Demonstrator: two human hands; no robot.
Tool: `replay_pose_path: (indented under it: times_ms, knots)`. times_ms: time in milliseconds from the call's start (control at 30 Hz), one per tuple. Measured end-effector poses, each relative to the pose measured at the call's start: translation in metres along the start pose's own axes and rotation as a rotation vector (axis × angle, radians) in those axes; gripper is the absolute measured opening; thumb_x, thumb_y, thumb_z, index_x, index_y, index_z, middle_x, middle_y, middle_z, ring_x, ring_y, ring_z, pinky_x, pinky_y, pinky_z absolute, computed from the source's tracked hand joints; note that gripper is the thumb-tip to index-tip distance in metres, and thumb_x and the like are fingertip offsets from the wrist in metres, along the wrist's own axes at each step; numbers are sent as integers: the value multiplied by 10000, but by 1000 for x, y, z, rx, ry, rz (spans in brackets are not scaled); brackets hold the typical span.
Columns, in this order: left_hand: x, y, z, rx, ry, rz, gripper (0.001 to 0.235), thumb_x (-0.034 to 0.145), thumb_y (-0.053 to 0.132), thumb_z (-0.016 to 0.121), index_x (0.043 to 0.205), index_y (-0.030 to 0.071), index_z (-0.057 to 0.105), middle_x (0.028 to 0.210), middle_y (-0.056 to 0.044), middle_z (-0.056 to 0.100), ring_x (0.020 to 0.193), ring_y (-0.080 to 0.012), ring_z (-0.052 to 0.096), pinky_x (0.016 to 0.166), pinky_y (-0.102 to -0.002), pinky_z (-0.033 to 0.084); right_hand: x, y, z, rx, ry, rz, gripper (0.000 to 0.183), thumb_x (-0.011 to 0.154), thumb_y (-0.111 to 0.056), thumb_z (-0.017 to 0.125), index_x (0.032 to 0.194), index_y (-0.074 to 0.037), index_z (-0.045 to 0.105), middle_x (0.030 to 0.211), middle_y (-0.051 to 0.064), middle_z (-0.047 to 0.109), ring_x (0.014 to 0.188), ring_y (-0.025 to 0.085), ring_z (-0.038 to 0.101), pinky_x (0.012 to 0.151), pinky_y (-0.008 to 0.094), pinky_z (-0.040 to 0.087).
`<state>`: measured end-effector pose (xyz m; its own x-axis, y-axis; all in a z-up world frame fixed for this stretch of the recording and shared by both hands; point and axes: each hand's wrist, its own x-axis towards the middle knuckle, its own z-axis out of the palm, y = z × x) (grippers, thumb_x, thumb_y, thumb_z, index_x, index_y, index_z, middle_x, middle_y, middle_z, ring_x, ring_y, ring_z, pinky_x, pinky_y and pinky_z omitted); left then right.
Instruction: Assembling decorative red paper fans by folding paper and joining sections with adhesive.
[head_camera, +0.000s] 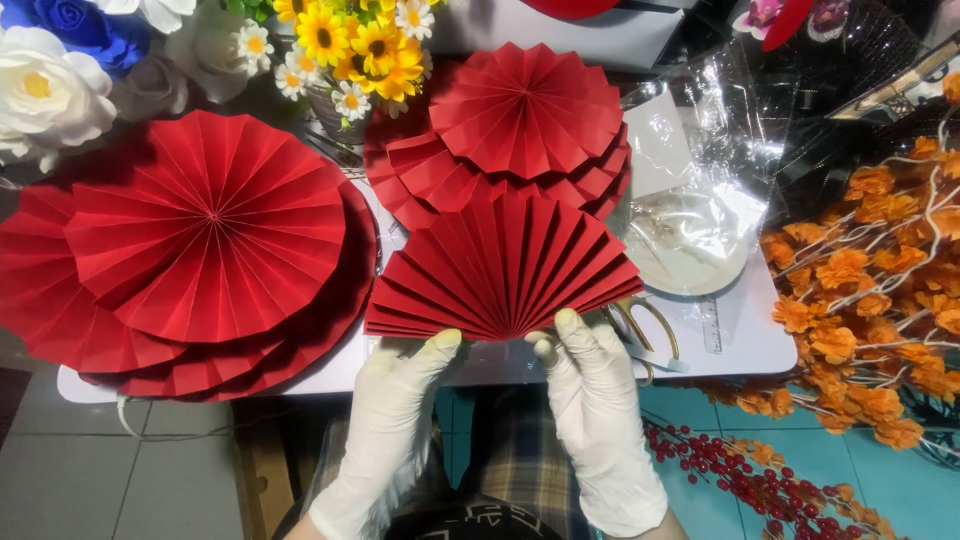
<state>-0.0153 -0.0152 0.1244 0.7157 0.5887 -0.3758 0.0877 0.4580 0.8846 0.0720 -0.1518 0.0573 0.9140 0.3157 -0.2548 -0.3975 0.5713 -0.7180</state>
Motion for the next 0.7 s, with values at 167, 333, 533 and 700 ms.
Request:
replay_pose_path:
  times_ms: [167, 333, 533, 700]
  knots:
    - [-5, -5, 18, -409, 112, -179, 406, 698, 46, 661, 1097, 0, 604, 940, -142, 647, 856, -263, 603, 839, -387, 508, -2, 8, 11, 160, 167, -77, 62, 809, -41, 662, 803, -34, 601, 873, 73, 545, 820, 245, 644, 673, 218, 556]
    - [3, -29, 9, -515, -6, -86, 230, 720, 53, 686, 936, -17, 646, 829, -122, 655, 836, -236, 625, 879, -382, 532, -9, 7, 16, 205, 76, -115, 188, 829, -54, 647, 647, -92, 623, 841, 53, 594, 823, 244, 635, 696, 228, 551]
    - [-5, -21, 13, -506, -72, 25, 604, 656, 93, 687, 1229, 12, 514, 998, -130, 620, 878, -254, 594, 828, -384, 510, -17, 1, 21, 286, 39, -78, 333, 802, -29, 607, 1130, -75, 570, 1089, 100, 565, 812, 227, 576, 676, 241, 535]
    - [-10, -16, 18, -585, -30, -12, 700, 639, 47, 631, 1319, 33, 468, 1131, -174, 613, 1031, -306, 587, 943, -413, 471, -19, 1, 30, 353, 143, 9, 407, 788, -33, 593, 1188, -56, 527, 987, 109, 541, 798, 197, 573, 671, 209, 538]
